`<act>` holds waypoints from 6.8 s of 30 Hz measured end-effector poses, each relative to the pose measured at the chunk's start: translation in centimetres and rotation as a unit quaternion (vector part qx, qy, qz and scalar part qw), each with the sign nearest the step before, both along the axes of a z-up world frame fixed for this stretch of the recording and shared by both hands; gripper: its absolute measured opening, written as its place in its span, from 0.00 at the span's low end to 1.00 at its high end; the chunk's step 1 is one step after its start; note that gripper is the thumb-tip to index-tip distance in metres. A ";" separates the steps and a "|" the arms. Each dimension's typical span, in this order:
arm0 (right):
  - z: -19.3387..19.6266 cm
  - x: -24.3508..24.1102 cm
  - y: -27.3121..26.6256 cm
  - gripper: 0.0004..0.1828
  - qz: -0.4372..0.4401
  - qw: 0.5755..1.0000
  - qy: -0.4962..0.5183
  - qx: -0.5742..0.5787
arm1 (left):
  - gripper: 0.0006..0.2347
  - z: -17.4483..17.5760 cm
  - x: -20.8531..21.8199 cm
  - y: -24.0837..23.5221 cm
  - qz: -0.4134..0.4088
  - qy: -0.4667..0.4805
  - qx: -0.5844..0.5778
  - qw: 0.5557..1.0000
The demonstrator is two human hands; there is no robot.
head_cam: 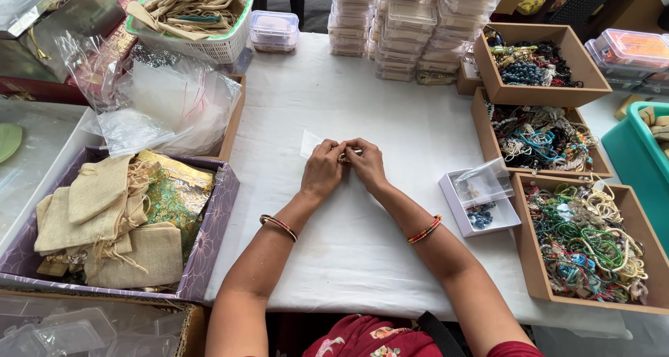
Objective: The person straightens a beaded necklace on a white table, coils it, and places it into a small plastic bag. They then put the bagged necklace into a small beige cloth pouch, fold the pouch closed, and place it into a clear plastic container.
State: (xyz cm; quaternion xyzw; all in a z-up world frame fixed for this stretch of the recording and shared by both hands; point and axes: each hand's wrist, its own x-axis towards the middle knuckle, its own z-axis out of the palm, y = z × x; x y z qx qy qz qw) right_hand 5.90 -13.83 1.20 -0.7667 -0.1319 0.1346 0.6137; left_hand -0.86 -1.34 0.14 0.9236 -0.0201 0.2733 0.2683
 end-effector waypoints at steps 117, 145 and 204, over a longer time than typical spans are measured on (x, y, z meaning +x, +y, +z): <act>-1.2 4.0 1.8 0.08 0.067 0.955 -0.140 0.253 | 0.10 -2.8 2.7 6.3 -0.112 0.055 -0.366 0.922; -1.4 5.1 0.9 0.06 0.030 0.944 -0.318 -0.083 | 0.12 12.4 -3.8 9.7 0.173 -0.252 0.122 0.944; -2.6 8.0 0.0 0.54 -0.110 0.992 0.001 0.061 | 0.13 -1.3 3.1 4.2 0.140 0.039 0.116 0.983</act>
